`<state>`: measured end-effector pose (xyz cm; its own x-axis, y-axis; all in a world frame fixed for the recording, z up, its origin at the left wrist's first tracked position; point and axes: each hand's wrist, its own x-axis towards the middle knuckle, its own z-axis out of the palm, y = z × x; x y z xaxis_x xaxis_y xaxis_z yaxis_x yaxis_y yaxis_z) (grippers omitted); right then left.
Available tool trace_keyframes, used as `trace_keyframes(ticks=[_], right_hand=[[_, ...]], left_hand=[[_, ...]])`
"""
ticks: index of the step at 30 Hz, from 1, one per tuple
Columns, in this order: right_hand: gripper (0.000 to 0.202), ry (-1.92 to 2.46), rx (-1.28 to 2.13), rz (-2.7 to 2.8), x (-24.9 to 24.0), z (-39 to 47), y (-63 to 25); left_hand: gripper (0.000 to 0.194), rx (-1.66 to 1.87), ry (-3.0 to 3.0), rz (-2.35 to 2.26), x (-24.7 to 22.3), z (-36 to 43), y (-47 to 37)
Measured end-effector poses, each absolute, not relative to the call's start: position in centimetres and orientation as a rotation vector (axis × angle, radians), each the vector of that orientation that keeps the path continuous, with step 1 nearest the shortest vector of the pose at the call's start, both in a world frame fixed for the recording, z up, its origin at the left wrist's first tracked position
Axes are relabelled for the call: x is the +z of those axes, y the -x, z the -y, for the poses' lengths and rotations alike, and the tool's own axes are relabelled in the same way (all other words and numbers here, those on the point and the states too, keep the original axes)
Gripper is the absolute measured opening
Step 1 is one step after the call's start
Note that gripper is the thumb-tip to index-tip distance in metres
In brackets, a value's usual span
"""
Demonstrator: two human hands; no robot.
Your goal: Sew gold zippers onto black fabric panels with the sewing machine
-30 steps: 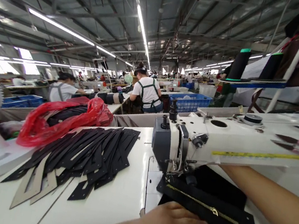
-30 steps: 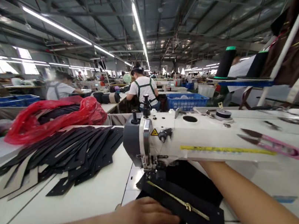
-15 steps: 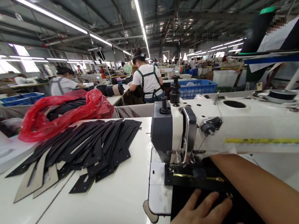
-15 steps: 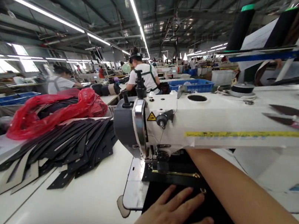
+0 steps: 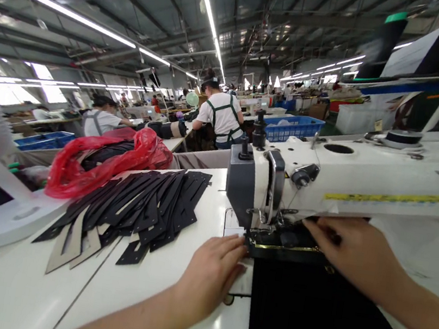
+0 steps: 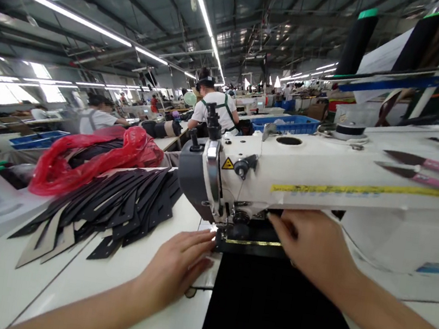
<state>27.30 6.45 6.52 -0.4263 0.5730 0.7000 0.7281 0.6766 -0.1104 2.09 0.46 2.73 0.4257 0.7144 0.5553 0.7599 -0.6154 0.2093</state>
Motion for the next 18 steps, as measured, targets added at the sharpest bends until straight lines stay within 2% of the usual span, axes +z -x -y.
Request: trace_keyframes(ticks=[5,11,18], right_hand=[[0.029,0.644,-0.237,2.392,4.3,0.0,-24.6],[0.023,1.020,-0.059,2.414,3.3,-2.5,-22.1],[0.017,0.964,-0.052,2.467,2.6,-3.1,-21.8]], left_hand=[[0.017,-0.829,2.676,1.321,3.2,-2.5,-2.0],[0.014,-0.760,2.630,1.532,5.0,-2.9,-2.4],[0.021,-0.731,2.656,1.318,2.9,-2.0,-2.5]])
